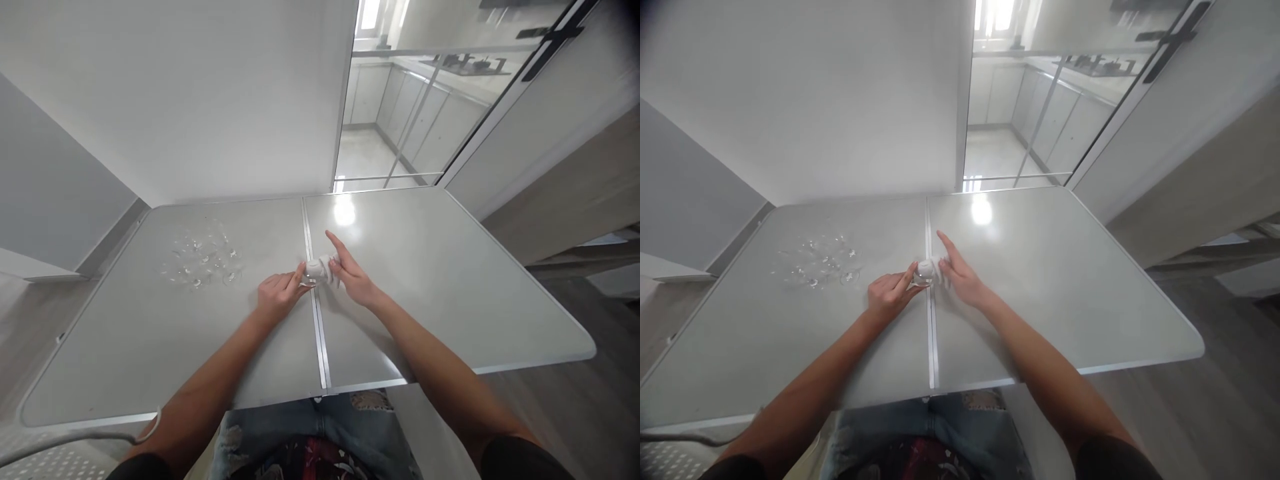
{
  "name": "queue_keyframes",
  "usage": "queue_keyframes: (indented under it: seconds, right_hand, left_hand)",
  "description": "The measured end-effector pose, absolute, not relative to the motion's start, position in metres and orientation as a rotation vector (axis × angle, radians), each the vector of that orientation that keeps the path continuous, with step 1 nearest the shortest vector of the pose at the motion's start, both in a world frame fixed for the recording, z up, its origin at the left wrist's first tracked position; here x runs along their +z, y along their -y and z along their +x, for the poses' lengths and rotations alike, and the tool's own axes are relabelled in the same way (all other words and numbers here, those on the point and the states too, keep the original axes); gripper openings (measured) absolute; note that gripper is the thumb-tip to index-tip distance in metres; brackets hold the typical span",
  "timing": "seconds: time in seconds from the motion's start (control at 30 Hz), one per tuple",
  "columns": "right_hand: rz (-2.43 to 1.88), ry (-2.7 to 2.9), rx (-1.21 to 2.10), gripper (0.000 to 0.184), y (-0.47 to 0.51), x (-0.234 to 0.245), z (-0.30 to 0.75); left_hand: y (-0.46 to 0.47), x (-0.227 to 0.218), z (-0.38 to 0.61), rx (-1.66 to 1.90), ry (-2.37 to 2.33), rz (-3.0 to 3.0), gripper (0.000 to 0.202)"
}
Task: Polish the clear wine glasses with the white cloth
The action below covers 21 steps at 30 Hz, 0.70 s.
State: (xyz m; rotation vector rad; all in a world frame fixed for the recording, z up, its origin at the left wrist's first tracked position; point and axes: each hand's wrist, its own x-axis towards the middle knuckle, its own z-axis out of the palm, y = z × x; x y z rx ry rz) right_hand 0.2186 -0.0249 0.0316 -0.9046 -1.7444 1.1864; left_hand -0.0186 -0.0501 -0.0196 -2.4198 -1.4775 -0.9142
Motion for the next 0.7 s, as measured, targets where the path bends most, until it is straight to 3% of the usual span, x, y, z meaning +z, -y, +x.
queue_keyframes:
  seconds: [0.13,0.33,0.5,0.7]
  right_hand:
    - [-0.837,1.917,1.31,0.058,0.026,0.035,0.219]
    - [-0.742,1.602,1.48,0.038,0.016,0.03,0.225]
    - [-0.717,1.632,1.419,0.04,0.017,0.027,0.22]
    - [-0.595,1.72,1.58,0.048,0.021,0.036,0.219]
  left_hand:
    - [0.052,-0.023,-0.015,-1.014,1.393,-2.452,0.051]
    - [0.059,-0.022,-0.002,-1.23,1.586,-2.465,0.055]
    - [0.06,-0.023,-0.003,-1.235,1.689,-2.289,0.056]
    - [0.058,-0.014,0.003,-1.17,1.806,-2.38,0.056]
